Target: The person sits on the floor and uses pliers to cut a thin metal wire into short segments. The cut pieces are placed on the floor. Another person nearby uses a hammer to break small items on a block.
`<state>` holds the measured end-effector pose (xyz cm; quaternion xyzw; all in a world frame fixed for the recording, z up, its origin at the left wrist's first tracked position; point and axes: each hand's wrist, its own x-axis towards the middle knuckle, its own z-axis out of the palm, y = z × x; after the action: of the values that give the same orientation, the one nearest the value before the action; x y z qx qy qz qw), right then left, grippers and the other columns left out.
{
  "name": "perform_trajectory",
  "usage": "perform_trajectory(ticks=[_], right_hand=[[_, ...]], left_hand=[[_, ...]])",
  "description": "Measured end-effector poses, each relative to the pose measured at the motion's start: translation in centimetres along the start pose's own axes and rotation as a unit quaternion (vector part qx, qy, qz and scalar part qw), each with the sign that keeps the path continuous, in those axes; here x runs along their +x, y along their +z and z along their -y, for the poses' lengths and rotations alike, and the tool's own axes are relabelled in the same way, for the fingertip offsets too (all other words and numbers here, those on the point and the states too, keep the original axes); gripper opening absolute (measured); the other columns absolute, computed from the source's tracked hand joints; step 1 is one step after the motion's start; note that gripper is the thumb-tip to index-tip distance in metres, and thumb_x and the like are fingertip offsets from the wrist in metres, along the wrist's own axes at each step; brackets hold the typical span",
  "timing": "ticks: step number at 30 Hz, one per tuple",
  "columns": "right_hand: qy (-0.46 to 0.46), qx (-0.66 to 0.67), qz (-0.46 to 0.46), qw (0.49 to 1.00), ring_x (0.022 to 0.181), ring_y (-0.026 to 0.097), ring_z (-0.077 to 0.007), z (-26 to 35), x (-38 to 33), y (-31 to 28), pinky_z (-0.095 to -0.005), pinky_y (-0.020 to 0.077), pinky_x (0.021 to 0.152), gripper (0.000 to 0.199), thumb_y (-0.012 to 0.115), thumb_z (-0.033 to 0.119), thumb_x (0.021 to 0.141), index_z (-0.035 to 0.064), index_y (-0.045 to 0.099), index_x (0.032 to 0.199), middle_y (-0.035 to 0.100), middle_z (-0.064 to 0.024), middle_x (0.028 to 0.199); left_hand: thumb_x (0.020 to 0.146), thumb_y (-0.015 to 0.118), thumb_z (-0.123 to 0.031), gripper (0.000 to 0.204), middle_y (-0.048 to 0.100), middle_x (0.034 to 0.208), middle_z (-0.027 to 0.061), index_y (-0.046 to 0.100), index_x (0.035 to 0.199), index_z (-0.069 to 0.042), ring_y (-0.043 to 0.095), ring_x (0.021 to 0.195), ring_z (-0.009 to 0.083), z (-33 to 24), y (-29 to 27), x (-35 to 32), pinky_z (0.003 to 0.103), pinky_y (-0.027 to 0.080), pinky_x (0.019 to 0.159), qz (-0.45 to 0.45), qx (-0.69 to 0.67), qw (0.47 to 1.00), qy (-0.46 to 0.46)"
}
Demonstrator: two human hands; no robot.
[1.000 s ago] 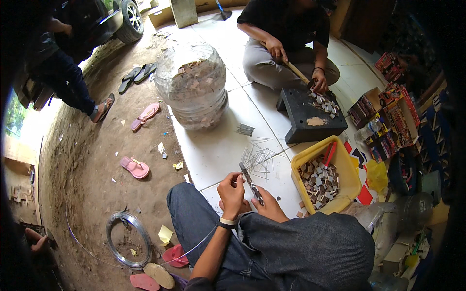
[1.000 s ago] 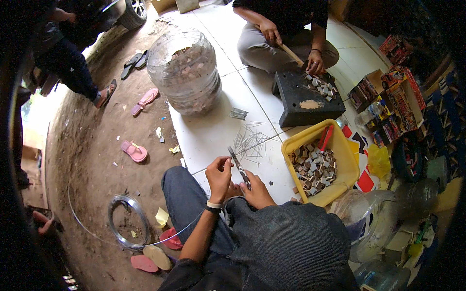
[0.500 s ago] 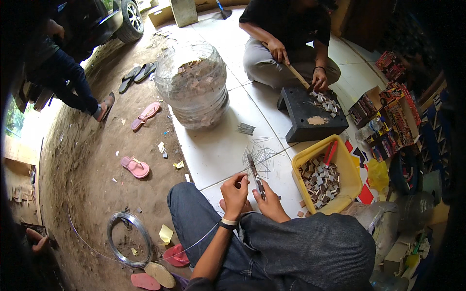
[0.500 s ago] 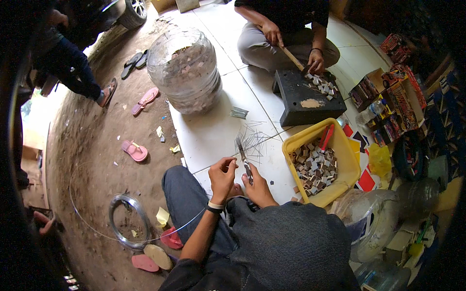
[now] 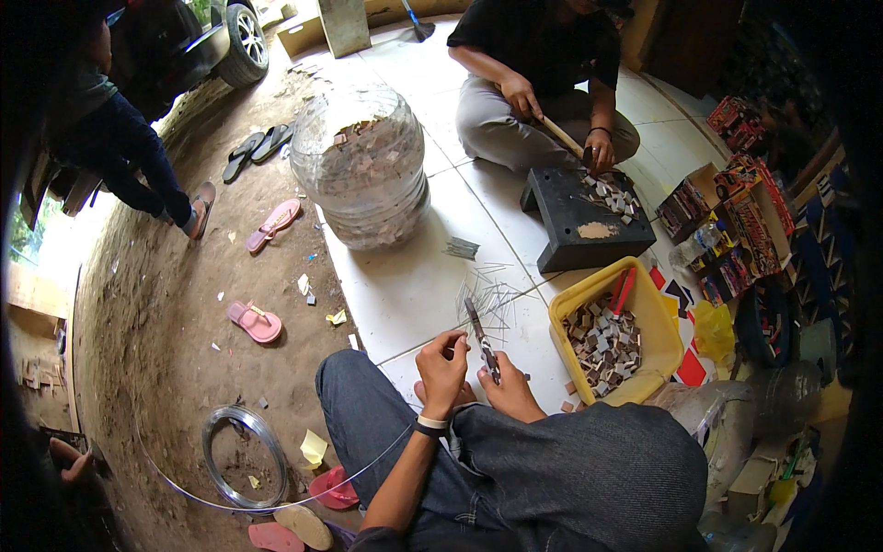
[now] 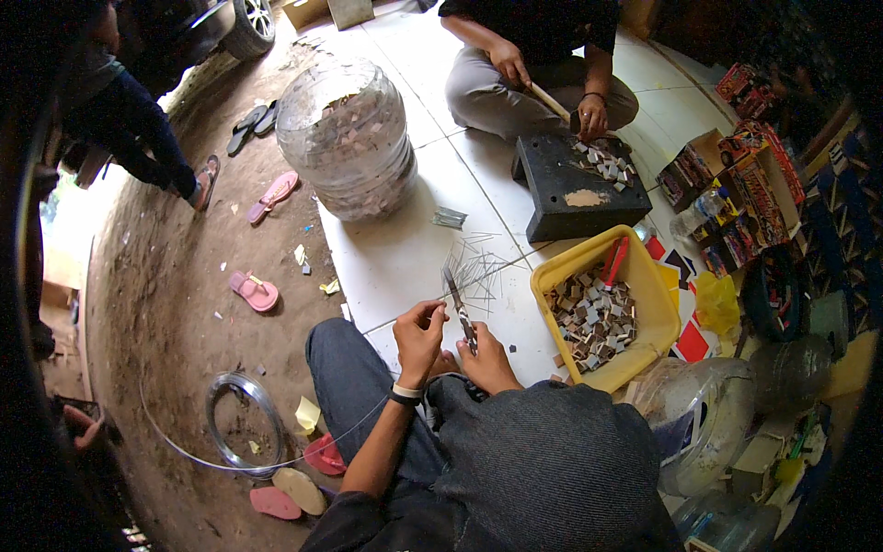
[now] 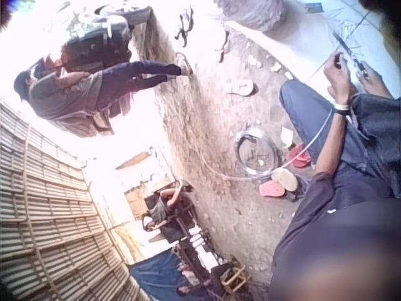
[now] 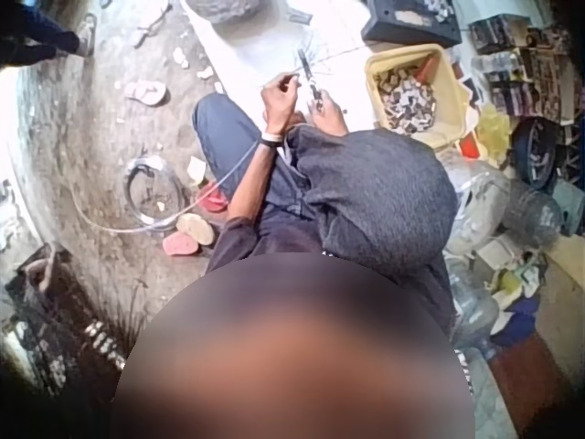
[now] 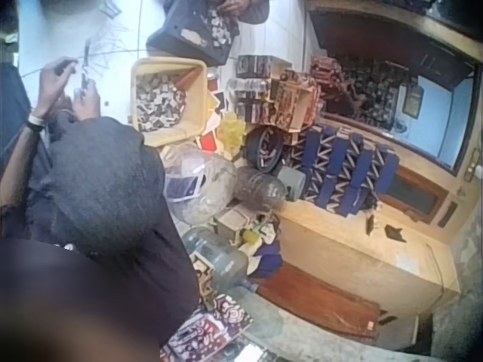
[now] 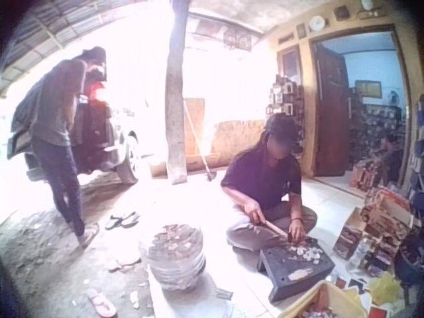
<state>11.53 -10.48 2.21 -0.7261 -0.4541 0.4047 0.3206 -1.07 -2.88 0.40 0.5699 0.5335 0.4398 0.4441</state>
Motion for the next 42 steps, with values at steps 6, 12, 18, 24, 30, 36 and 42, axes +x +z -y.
perform_trajectory(ticks=[6,12,18,24,30,36,42], right_hand=[[0.014,0.026,0.009,1.000,0.076,0.067,-0.0340,0.0,0.0,0.1,-0.0436,0.0517,0.074,0.040,0.075,0.027,0.092,0.0027,0.055,0.116,0.065,-0.0170,0.082],[0.015,-0.110,-0.084,0.990,0.092,0.071,-0.0447,-1.2,1.3,0.2,-0.0499,0.0541,0.080,0.034,0.069,0.021,0.096,0.0040,0.055,0.122,0.072,-0.0238,0.096],[0.004,-0.002,-0.052,0.999,0.104,0.069,-0.0464,-3.2,3.5,-0.8,-0.0498,0.0533,0.087,0.046,0.066,0.021,0.099,0.0025,0.052,0.139,0.070,-0.0278,0.108],[-0.043,0.032,0.038,0.998,0.110,0.068,-0.0417,-2.1,0.7,-0.5,-0.0450,0.0520,0.094,0.047,0.063,0.017,0.101,0.0019,0.050,0.144,0.069,-0.0272,0.114],[-0.081,0.005,0.032,0.996,0.102,0.067,-0.0201,-1.8,-0.3,-0.5,-0.0353,0.0523,0.084,0.046,0.063,0.015,0.104,0.0036,0.048,0.146,0.071,-0.0135,0.110],[-0.057,0.026,0.029,0.998,0.105,0.066,-0.0201,-2.9,-0.1,0.0,-0.0353,0.0524,0.084,0.047,0.062,0.015,0.104,0.0036,0.046,0.147,0.070,-0.0140,0.114],[-0.047,0.017,0.083,0.995,0.111,0.065,-0.0286,-1.7,-0.9,-0.9,-0.0388,0.0513,0.089,0.049,0.062,0.016,0.103,0.0019,0.046,0.147,0.067,-0.0207,0.120]], left_hand=[[0.094,0.070,-0.010,0.014,0.077,0.080,0.0129,0.077,0.101,0.000,0.076,0.070,0.0184,-0.4,0.2,0.0,0.029,0.056,0.064,-0.008,0.005,1.000,0.008],[0.094,0.070,-0.010,0.014,0.077,0.080,0.0126,0.077,0.101,0.000,0.076,0.069,0.0183,-0.7,-0.1,0.0,0.029,0.056,0.064,-0.002,0.008,1.000,-0.004],[0.095,0.070,-0.011,0.014,0.078,0.080,0.0119,0.077,0.100,0.000,0.075,0.069,0.0177,-0.2,0.1,-0.1,0.029,0.057,0.065,-0.013,-0.009,1.000,0.004],[0.095,0.070,-0.010,0.014,0.078,0.081,0.0122,0.077,0.101,0.001,0.076,0.070,0.0179,0.3,-0.2,0.0,0.029,0.057,0.066,-0.028,-0.005,1.000,-0.005],[0.095,0.069,-0.009,0.014,0.078,0.082,0.0123,0.076,0.102,0.001,0.076,0.070,0.0174,0.3,-0.2,0.1,0.029,0.057,0.066,-0.036,-0.019,0.999,-0.006],[0.097,0.069,-0.009,0.015,0.078,0.083,0.0118,0.076,0.103,0.002,0.075,0.073,0.0156,-0.3,-0.4,0.0,0.027,0.056,0.067,-0.034,-0.009,0.999,-0.016],[0.097,0.069,-0.010,0.016,0.078,0.084,0.0113,0.075,0.103,0.002,0.074,0.075,0.0153,-0.2,-0.4,0.2,0.027,0.056,0.068,-0.031,-0.023,0.999,-0.013]])
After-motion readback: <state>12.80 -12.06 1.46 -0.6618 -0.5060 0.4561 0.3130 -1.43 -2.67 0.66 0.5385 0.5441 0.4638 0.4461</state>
